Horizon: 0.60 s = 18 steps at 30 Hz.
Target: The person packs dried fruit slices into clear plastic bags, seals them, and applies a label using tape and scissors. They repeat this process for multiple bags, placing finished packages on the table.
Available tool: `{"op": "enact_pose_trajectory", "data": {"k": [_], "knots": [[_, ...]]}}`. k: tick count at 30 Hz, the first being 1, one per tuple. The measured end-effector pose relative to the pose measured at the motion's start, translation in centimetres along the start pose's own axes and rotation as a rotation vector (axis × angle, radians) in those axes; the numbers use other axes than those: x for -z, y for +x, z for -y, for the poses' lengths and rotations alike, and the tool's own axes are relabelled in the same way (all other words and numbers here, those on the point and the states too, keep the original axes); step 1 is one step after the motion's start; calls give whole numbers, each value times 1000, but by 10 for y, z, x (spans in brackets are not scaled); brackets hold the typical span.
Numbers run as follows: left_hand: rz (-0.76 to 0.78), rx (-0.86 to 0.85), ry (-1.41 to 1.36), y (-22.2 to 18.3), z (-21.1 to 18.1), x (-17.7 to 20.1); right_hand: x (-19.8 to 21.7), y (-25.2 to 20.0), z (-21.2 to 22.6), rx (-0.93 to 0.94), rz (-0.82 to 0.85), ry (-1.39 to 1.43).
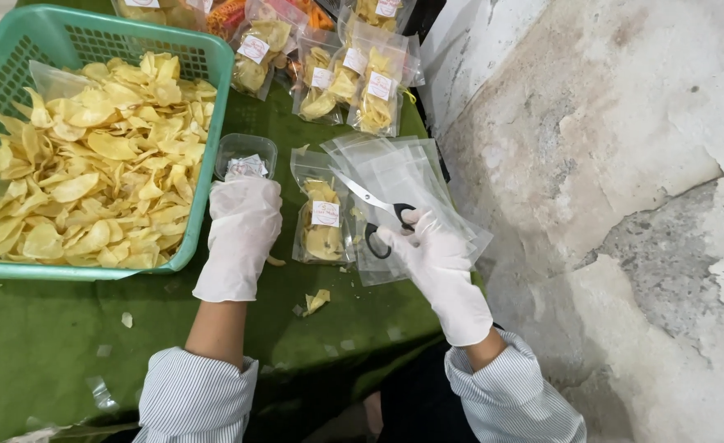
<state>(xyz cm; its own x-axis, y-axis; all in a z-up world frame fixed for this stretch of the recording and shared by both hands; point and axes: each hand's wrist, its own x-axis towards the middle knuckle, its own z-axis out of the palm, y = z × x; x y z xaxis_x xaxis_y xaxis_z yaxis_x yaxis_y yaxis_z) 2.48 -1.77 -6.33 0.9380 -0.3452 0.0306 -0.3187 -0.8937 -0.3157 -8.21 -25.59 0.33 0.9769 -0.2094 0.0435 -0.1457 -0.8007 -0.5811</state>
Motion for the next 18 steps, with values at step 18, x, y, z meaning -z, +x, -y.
{"op": "enact_pose_trajectory", "data": {"k": [18], "knots": [[-54, 338, -892, 14, -20, -9, -39, 16, -12, 179, 104, -189]]}}
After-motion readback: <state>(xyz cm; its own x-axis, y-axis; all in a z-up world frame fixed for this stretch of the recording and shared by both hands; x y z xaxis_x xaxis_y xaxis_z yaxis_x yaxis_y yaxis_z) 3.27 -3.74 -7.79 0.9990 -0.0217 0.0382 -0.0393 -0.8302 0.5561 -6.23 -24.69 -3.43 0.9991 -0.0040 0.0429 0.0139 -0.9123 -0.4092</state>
